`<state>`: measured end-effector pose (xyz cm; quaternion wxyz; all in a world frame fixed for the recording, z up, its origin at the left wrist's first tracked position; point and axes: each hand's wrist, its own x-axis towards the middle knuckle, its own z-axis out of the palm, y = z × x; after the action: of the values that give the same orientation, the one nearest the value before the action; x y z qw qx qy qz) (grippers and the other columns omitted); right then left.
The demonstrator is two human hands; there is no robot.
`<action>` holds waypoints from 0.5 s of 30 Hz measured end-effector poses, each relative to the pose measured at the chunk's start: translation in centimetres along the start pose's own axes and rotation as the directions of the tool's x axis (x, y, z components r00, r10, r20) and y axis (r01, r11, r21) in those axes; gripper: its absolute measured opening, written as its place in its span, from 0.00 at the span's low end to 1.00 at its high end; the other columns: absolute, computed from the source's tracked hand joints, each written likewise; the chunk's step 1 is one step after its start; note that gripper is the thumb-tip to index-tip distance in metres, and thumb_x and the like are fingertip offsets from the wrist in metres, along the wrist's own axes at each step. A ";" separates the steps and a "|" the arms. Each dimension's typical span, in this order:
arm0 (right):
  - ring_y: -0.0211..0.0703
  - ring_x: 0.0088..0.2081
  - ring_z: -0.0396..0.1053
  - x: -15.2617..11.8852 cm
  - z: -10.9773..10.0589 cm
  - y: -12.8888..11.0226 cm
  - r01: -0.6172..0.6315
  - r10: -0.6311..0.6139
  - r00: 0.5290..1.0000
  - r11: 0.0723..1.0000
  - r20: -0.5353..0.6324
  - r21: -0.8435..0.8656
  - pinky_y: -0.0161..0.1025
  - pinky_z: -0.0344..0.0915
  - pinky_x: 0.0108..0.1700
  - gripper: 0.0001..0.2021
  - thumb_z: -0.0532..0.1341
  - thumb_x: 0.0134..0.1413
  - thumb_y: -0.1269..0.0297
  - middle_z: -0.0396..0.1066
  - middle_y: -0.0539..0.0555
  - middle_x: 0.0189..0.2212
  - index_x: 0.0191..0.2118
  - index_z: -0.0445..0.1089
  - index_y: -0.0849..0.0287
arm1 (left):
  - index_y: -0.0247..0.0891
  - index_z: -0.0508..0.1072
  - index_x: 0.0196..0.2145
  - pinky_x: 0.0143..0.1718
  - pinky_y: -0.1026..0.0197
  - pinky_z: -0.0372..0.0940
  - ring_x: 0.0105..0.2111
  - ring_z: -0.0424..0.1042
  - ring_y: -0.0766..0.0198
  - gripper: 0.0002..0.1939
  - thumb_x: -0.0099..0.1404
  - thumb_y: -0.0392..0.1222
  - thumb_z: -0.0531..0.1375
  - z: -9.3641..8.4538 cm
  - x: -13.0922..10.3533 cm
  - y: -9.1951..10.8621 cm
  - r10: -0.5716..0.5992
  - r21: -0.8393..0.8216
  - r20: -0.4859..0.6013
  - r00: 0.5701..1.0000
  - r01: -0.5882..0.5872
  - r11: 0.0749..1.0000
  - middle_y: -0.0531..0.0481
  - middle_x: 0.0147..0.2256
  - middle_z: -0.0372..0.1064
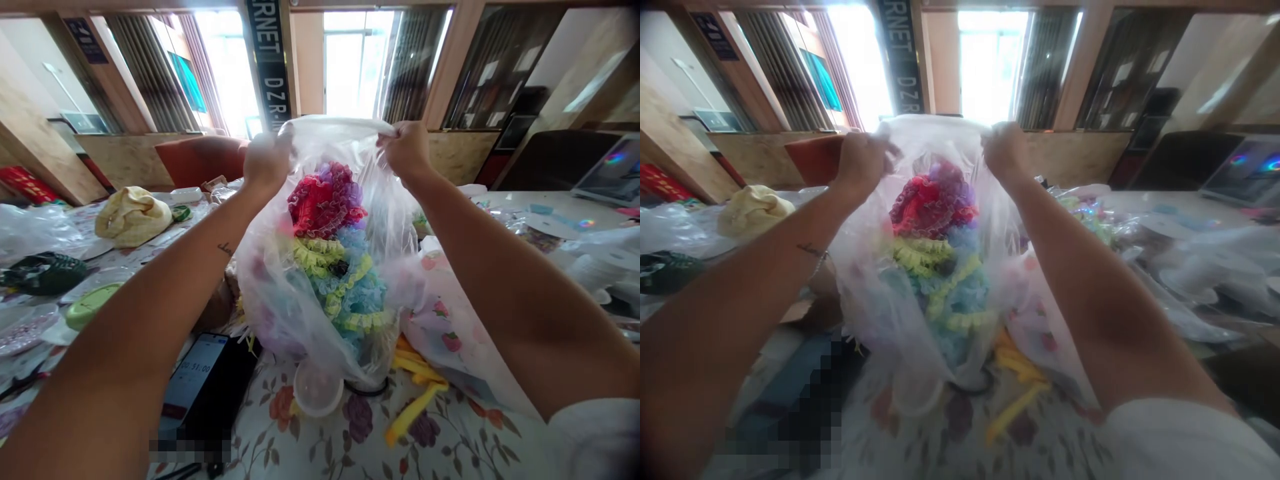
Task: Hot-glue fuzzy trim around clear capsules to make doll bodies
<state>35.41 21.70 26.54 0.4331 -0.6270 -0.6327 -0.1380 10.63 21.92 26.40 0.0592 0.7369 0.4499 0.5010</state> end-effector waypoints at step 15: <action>0.47 0.37 0.71 -9.1 2.7 -5.5 0.786 -0.401 0.506 0.579 0.764 -0.216 0.38 0.63 0.34 0.39 0.60 0.54 0.66 0.69 0.63 0.51 0.68 0.42 0.55 | 0.37 0.67 0.25 0.35 0.63 0.59 0.26 0.65 0.70 0.27 0.73 0.55 0.44 0.8 -1.0 1.1 -0.029 -0.160 -0.035 0.999 0.023 0.987 0.56 0.19 0.61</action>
<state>27.94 16.58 20.38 -0.0873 -0.4547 -0.8547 -0.2348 11.81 20.84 25.87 0.1162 0.7143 0.4190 0.5484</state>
